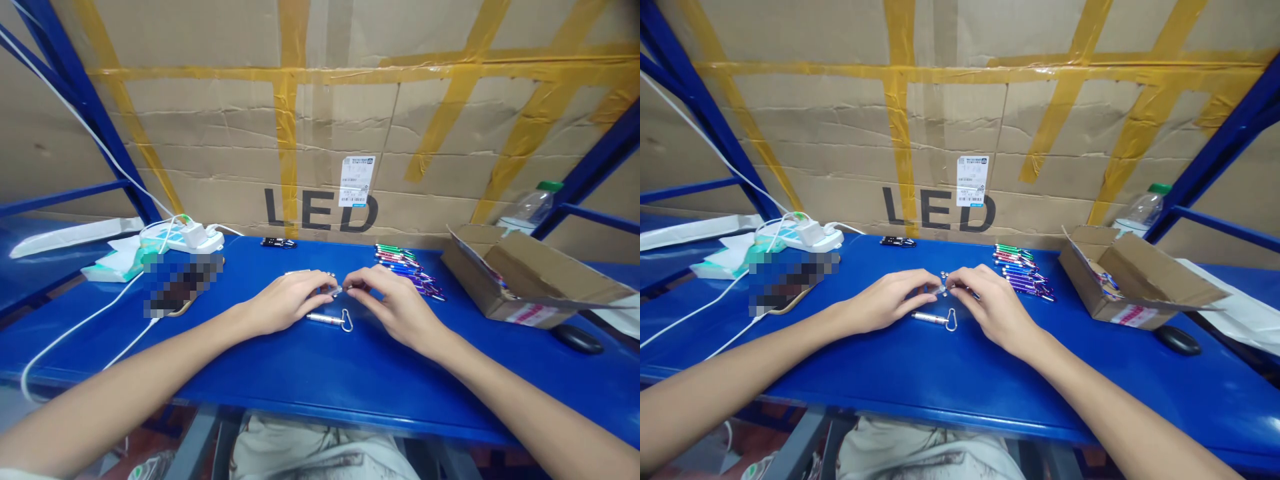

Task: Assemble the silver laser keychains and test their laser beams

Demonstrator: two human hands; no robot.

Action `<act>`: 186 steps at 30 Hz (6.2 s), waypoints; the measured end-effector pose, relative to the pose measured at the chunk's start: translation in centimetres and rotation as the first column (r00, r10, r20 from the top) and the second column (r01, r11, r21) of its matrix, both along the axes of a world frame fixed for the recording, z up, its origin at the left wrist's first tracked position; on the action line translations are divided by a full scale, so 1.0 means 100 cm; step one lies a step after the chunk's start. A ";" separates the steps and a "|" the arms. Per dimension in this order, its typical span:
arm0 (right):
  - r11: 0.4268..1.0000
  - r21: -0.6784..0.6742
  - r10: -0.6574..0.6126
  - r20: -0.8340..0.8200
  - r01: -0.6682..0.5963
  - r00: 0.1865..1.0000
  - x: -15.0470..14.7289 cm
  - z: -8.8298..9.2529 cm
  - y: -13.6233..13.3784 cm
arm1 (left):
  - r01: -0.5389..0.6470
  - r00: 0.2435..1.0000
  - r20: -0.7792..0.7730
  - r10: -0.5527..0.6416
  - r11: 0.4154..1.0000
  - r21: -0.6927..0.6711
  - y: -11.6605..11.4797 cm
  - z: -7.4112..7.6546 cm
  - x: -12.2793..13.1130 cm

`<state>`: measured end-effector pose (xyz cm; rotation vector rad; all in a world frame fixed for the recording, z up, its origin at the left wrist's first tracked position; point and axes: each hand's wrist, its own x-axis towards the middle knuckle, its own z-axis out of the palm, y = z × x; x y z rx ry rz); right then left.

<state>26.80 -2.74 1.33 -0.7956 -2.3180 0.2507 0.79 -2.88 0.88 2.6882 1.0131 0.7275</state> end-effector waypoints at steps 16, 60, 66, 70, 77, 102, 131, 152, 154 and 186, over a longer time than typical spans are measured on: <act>1.000 0.018 0.000 0.023 0.000 1.000 -0.001 0.001 0.000 | 0.027 0.999 -0.022 -0.027 1.000 0.003 -0.001 0.002 0.000; 0.999 -0.020 -0.041 -0.085 0.040 0.995 -0.002 -0.002 0.000 | 0.001 0.999 -0.048 -0.001 1.000 -0.001 -0.001 -0.001 0.000; 0.999 -0.011 -0.043 -0.106 0.042 0.993 -0.003 -0.001 -0.001 | 0.006 0.999 -0.041 -0.007 1.000 -0.023 -0.001 -0.001 0.000; 0.999 -0.041 -0.004 -0.099 -0.001 0.995 -0.003 -0.001 -0.002 | 0.006 1.000 -0.022 -0.007 0.998 -0.065 0.000 -0.002 0.001; 0.999 -0.021 0.040 -0.093 -0.042 0.995 -0.002 -0.002 -0.003 | 0.016 1.000 0.006 -0.016 0.994 -0.111 0.000 -0.002 0.003; 0.998 0.027 0.056 0.104 -0.059 0.993 0.002 -0.005 0.001 | 0.026 1.000 -0.004 -0.027 0.986 -0.166 0.000 -0.005 0.002; 1.000 0.016 -0.009 0.250 0.005 0.968 0.002 -0.016 0.008 | -0.042 0.990 -0.133 0.041 0.999 -0.007 0.003 -0.004 -0.002; 0.996 -0.048 0.082 0.307 -0.071 0.948 0.001 -0.015 0.006 | -0.225 0.972 -0.058 0.227 0.974 0.034 0.004 -0.002 0.002; 0.995 -0.068 0.093 0.300 -0.076 0.949 0.001 -0.014 0.006 | -0.221 0.974 -0.047 0.222 0.975 0.035 0.004 -0.002 0.002; 0.997 -0.001 -0.073 0.047 0.074 0.996 -0.003 -0.008 0.004 | -0.202 0.978 0.044 0.204 0.978 -0.044 0.006 -0.007 -0.001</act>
